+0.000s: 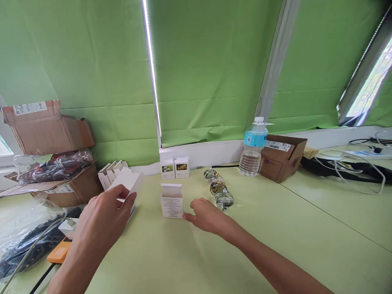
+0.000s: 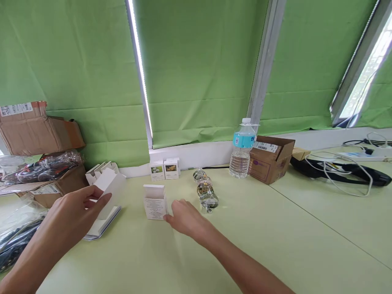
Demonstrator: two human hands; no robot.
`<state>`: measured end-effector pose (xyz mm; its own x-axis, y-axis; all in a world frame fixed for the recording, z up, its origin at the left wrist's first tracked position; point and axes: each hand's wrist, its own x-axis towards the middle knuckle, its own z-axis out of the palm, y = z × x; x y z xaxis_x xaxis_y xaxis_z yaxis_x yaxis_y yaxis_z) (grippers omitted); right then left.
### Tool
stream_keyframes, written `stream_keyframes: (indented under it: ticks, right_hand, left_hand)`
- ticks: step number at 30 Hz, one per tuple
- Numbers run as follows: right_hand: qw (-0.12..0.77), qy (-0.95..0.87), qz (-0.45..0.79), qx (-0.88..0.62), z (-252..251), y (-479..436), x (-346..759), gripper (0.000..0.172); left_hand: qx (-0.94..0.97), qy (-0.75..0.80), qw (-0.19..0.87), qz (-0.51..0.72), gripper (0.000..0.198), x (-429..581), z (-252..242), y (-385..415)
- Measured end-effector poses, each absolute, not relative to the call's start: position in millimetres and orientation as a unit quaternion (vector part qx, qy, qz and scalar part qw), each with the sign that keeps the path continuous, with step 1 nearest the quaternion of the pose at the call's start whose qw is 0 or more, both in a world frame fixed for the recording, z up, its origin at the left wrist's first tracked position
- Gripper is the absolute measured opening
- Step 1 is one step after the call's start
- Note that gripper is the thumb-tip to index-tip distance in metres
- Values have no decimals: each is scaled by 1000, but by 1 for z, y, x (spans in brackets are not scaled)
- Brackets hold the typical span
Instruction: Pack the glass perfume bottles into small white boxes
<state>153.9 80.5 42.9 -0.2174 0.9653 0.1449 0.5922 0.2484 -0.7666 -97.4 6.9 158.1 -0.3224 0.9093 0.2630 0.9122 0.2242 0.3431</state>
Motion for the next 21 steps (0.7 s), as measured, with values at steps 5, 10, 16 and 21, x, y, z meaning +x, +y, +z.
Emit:
stream_keyframes:
  ticks: [5, 10, 16, 21]
  right_hand:
    - [204, -780, 452, -382, 102, 49, 156, 38]
    - [241, -698, 617, -272, 125, 36, 146, 56]
    - [285, -653, 654, -254, 112, 43, 143, 42]
    - [295, -653, 650, -254, 105, 46, 142, 29]
  left_hand:
    - [-597, -772, 3, -218, 29, -78, 164, -11]
    - [-672, -718, -44, -177, 28, -44, 154, -25]
    - [-737, -657, -52, -151, 23, -22, 132, -27]
    - [-761, -638, -23, -118, 21, -13, 127, -29]
